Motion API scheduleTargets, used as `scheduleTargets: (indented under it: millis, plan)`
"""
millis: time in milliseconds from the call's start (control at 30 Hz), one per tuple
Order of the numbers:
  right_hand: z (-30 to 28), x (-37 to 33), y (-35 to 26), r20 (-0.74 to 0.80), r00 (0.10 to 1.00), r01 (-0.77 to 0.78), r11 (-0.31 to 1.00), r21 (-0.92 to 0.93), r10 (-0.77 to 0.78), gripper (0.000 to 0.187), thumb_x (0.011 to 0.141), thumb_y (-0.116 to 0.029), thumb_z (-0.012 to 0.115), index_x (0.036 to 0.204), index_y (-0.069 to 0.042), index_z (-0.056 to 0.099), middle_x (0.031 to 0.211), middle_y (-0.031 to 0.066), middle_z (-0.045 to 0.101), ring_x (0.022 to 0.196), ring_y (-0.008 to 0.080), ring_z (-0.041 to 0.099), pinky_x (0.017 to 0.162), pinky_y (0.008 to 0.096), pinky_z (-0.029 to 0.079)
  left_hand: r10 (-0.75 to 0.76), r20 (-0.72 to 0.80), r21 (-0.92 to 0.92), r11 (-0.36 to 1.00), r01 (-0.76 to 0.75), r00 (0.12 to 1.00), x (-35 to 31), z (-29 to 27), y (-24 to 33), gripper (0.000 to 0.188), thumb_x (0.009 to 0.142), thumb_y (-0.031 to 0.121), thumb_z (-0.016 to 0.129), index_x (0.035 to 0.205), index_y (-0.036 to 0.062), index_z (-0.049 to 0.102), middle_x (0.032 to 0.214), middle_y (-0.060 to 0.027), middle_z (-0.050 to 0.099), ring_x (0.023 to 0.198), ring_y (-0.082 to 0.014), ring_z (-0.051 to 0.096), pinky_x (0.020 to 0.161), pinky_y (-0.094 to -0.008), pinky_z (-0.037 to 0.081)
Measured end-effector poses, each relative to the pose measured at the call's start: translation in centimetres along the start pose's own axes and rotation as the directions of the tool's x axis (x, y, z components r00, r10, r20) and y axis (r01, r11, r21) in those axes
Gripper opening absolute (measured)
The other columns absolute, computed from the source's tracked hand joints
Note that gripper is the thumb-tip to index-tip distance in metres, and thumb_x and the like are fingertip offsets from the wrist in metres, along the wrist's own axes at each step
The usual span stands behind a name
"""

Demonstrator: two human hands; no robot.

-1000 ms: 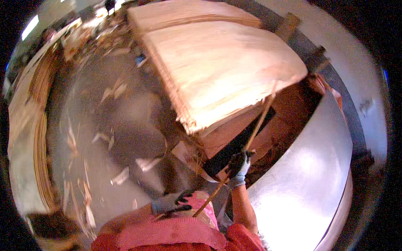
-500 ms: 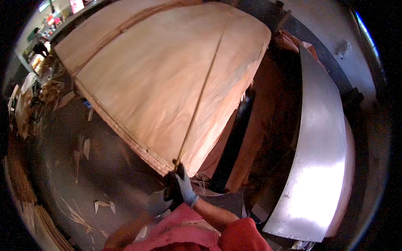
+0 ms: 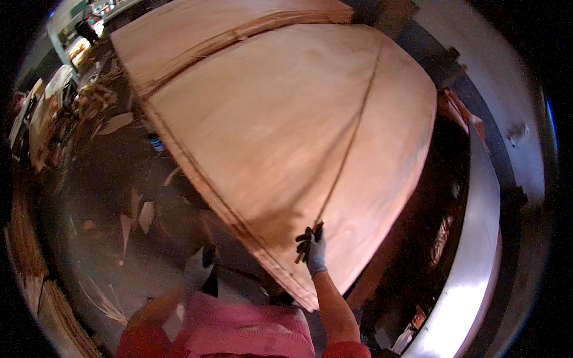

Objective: The person applies veneer strips to large wooden panels. They use a roller to apply adhesive, position the veneer, and use a handheld tool to smooth and press the veneer strips firmly onto the panels one at a time.

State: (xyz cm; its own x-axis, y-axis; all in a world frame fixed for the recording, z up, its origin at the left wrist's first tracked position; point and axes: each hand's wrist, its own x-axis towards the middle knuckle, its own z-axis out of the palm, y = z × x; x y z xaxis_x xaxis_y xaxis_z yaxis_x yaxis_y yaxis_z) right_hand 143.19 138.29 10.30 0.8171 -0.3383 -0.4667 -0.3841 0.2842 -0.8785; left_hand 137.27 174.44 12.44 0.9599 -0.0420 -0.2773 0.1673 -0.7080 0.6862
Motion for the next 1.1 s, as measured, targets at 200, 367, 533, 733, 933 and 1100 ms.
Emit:
scheduleTargets:
  millis: [200, 367, 533, 733, 933, 1100]
  plan:
    - [-0.7, 3.4, 5.3, -0.253, 0.956, -0.006, 0.852, -0.524, -0.149, 0.062, 0.097, -0.010, 0.051, 0.151, -0.004, 0.020, 0.147, 0.0119, 0.041, 0.114, 0.0194, 0.052, 0.092, 0.0286, 0.046, 0.068, -0.252, 0.142, 0.989, -0.032, 0.965, 12.9, -9.7, -5.4, 0.069, 0.081, 0.024, 0.069, 0.139, 0.0001, 0.040, 0.124, -0.0248, 0.058, 0.113, -0.0404, 0.056, 0.097, -0.0442, 0.045]
    - [-3.0, 3.9, 6.7, -0.239, 0.933, 0.140, 0.884, -0.447, -0.269, 0.063, 0.094, -0.002, 0.052, 0.150, -0.003, 0.022, 0.152, 0.0120, 0.032, 0.137, 0.0208, 0.034, 0.112, 0.0300, 0.028, -0.082, -0.231, 0.187, 0.974, 0.127, 0.970, 23.7, -17.4, -5.7, 0.071, 0.083, 0.030, 0.068, 0.141, 0.0012, 0.038, 0.128, -0.0222, 0.057, 0.116, -0.0382, 0.056, 0.102, -0.0425, 0.043]
    - [1.4, 2.6, 5.5, -0.266, 0.951, -0.001, 0.857, -0.516, -0.159, 0.064, 0.095, -0.003, 0.052, 0.151, -0.004, 0.020, 0.155, 0.0127, 0.027, 0.139, 0.0222, 0.033, 0.112, 0.0321, 0.029, 0.044, -0.395, 0.385, 0.915, 0.122, 0.918, 34.3, -20.6, -13.0, 0.066, 0.087, 0.036, 0.064, 0.139, 0.0026, 0.040, 0.135, -0.0209, 0.051, 0.122, -0.0359, 0.052, 0.102, -0.0428, 0.042]
    - [0.8, 1.5, 5.7, -0.308, 0.945, -0.024, 0.919, -0.392, -0.107, 0.065, 0.095, -0.005, 0.052, 0.151, -0.003, 0.018, 0.150, 0.0167, 0.031, 0.133, 0.0242, 0.039, 0.107, 0.0331, 0.034, -0.121, -0.183, 0.332, 0.927, 0.177, 0.976, 43.8, -26.2, -8.8, 0.065, 0.089, 0.044, 0.061, 0.139, 0.0078, 0.042, 0.141, -0.0179, 0.046, 0.129, -0.0339, 0.044, 0.105, -0.0433, 0.039]
    - [2.3, -0.7, 1.9, -0.538, 0.841, -0.190, 0.965, -0.178, 0.066, 0.056, 0.097, -0.015, 0.054, 0.147, -0.014, 0.029, 0.066, 0.0085, 0.059, 0.036, 0.0163, 0.048, 0.033, 0.0278, 0.041, -0.064, -0.226, 0.516, 0.838, 0.176, 0.972, 54.0, -25.6, -9.3, 0.075, 0.089, 0.052, 0.056, 0.146, 0.0109, 0.031, 0.149, -0.0147, 0.036, 0.139, -0.0325, 0.031, 0.111, -0.0491, 0.029]
    - [11.5, -4.3, -2.8, -0.418, 0.903, -0.149, 0.986, -0.075, 0.104, 0.045, 0.098, -0.022, 0.054, 0.138, -0.009, 0.039, 0.060, 0.0083, 0.058, 0.037, 0.0163, 0.050, 0.033, 0.0289, 0.042, -0.188, -0.265, 0.354, 0.893, 0.277, 0.946, 58.7, -27.4, -8.6, 0.078, 0.085, 0.047, 0.061, 0.148, 0.0143, 0.029, 0.147, -0.0129, 0.040, 0.140, -0.0324, 0.031, 0.114, -0.0528, 0.023]
